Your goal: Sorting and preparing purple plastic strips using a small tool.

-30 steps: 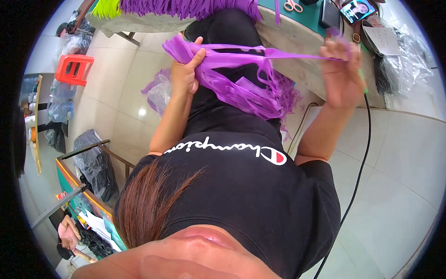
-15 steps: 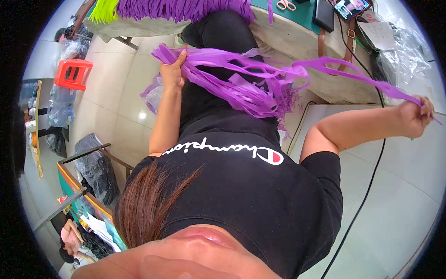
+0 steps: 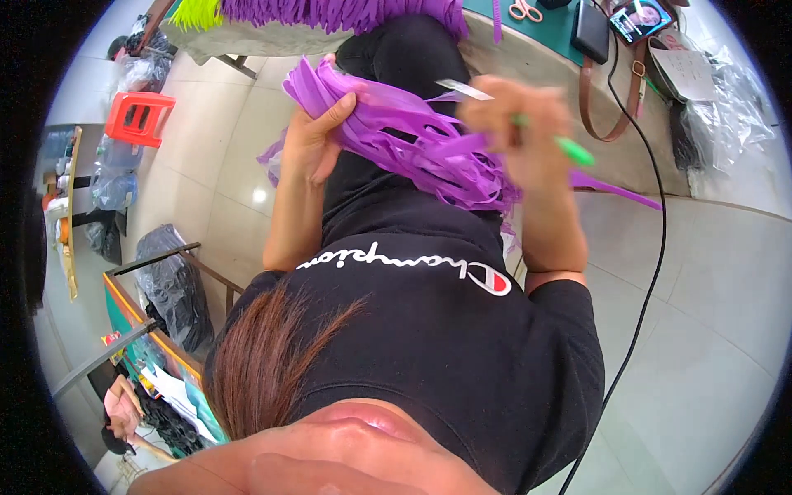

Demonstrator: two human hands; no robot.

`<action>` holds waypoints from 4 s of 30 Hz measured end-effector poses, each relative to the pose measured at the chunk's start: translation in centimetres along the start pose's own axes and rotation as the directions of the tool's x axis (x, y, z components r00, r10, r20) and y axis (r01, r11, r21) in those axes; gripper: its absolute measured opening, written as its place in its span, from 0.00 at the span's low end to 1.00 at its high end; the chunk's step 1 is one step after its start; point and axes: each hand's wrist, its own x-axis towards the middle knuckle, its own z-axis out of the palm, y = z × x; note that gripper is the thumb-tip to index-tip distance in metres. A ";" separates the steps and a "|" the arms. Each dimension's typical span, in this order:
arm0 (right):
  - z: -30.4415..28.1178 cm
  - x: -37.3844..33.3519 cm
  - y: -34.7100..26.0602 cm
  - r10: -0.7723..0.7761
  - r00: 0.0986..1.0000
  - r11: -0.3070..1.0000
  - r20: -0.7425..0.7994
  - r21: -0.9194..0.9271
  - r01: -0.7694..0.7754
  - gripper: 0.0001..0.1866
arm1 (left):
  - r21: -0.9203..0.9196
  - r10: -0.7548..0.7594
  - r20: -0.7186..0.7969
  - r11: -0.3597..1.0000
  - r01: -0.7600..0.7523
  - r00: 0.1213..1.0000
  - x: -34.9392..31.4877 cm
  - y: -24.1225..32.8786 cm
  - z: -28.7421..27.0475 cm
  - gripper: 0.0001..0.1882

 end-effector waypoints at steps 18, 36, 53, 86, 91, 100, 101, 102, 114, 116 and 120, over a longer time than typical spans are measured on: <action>3.6 2.6 5.5 -0.114 0.972 0.897 -0.207 -0.443 0.011 0.21 | -0.080 -0.226 0.120 0.968 0.236 0.967 -1.6 0.3 1.7 0.14; 3.8 0.5 5.1 0.254 0.966 0.967 -0.044 0.002 -0.254 0.35 | -0.007 -0.052 0.007 0.999 0.052 0.999 -2.0 -0.2 2.4 0.11; 4.4 0.2 5.3 0.130 0.990 0.985 -0.046 -0.107 -0.134 0.33 | -0.081 -0.009 -0.066 0.997 0.004 0.998 -1.7 -1.3 2.1 0.09; -3.1 -3.6 0.6 -0.143 0.844 0.604 -0.517 -0.721 -0.340 0.20 | 0.019 -0.107 -0.039 0.994 0.108 0.993 -1.9 -1.8 2.6 0.12; 0.8 -2.2 1.7 -0.030 0.984 0.939 -0.173 -0.342 -0.031 0.35 | 0.044 -0.086 -0.064 0.995 0.089 0.994 -2.2 -1.4 3.4 0.12; 3.1 -1.5 4.3 0.106 0.988 0.973 -0.113 -0.193 -0.126 0.36 | 0.053 -0.039 0.019 0.998 0.038 0.999 -2.2 -1.2 3.3 0.11; 3.1 -1.5 4.4 0.112 0.988 0.973 -0.109 -0.190 -0.131 0.36 | 0.050 -0.039 0.012 0.998 0.038 0.999 -2.3 -1.2 3.1 0.11; 3.2 -1.5 4.3 0.124 0.985 0.971 -0.119 -0.192 -0.146 0.36 | 0.059 -0.047 0.011 0.997 0.046 0.999 -2.4 -1.3 3.0 0.11; 2.8 -1.4 4.8 -0.106 0.990 0.792 -0.098 -0.610 0.024 0.26 | 0.205 -0.023 0.043 0.979 0.014 0.999 -2.3 -1.5 2.8 0.13; 1.3 -0.8 4.8 -0.215 0.966 0.670 -0.144 -0.742 0.039 0.23 | 0.167 -0.094 0.062 0.982 0.083 0.994 -2.5 -1.0 2.9 0.15; -4.4 2.1 4.6 -0.185 0.837 0.799 -0.515 -0.574 -0.177 0.27 | 0.214 -0.432 0.454 0.902 0.376 0.779 -2.5 0.3 2.5 0.16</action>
